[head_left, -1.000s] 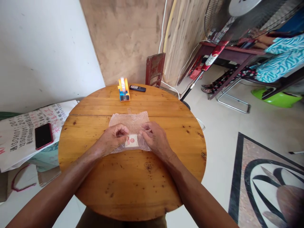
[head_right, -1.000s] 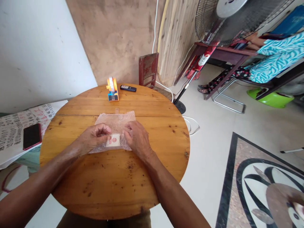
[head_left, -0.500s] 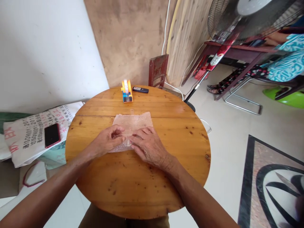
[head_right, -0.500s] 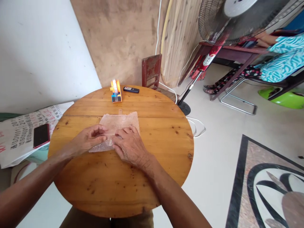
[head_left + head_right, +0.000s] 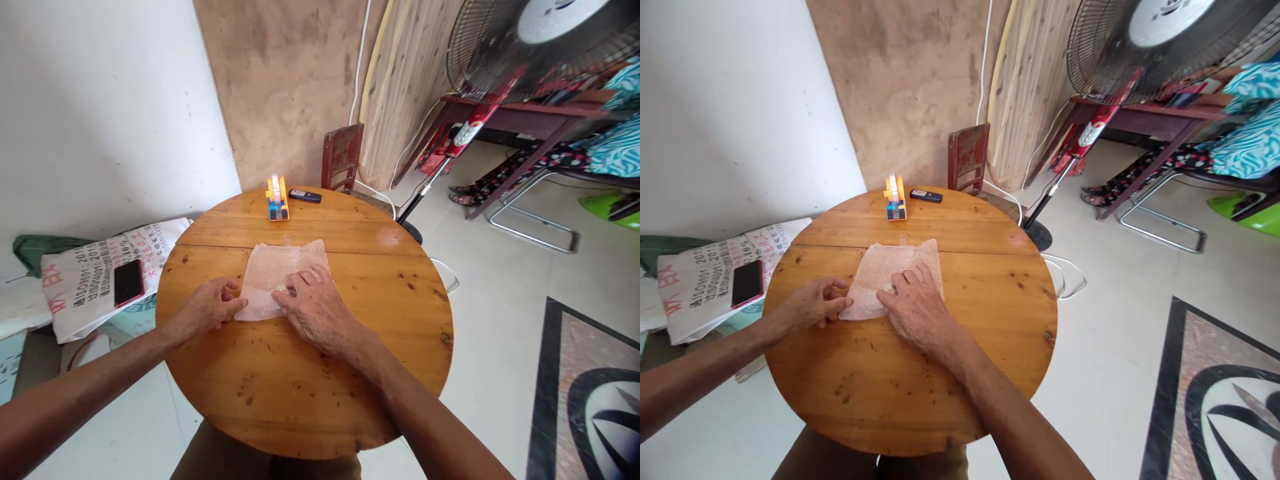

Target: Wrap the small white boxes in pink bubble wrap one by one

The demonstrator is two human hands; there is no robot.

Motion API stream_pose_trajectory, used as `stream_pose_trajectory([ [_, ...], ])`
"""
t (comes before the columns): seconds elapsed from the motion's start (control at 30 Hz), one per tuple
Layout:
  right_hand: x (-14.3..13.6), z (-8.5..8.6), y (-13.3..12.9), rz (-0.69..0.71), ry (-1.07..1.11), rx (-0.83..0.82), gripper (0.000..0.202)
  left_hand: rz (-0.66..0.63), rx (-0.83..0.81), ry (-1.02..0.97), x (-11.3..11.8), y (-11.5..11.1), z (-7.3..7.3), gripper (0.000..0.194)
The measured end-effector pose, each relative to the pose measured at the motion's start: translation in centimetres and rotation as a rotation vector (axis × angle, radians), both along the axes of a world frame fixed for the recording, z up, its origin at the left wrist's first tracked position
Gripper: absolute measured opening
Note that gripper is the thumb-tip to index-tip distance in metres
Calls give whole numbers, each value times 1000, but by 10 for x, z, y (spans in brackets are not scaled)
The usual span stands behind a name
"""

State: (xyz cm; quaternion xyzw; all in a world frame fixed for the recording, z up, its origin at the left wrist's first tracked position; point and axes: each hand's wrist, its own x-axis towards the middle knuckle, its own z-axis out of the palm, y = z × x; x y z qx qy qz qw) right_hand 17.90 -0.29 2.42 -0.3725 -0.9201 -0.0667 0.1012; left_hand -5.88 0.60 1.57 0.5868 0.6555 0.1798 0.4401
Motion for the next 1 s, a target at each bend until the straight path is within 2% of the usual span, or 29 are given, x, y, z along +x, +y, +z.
stream_pose_trajectory([
  [0.07,-1,4,2,17,-18,-11,21,85,-157,-127,2,-4,6,46],
  [0.13,-1,9,3,35,-39,-18,22,180,-233,-240,7,-7,9,44],
  [0.27,-1,13,6,46,-41,-45,22,345,-259,-419,24,-6,6,37],
  [0.37,0,14,6,37,1,-89,23,373,-199,-566,39,-3,3,29],
  [0.47,2,11,6,4,97,-128,41,300,-112,-591,56,-1,5,23],
  [0.6,3,3,8,-17,203,-165,67,192,-25,-497,75,0,13,14],
  [0.73,3,0,10,-25,244,-194,72,30,-45,-419,77,3,19,9],
  [0.87,10,3,8,2,311,-226,67,-135,-72,-357,70,3,22,20],
  [0.93,20,2,5,14,375,-241,65,-204,10,-242,70,2,21,20],
  [1.0,32,-2,2,-9,448,-219,63,-269,169,-71,71,0,18,16],
])
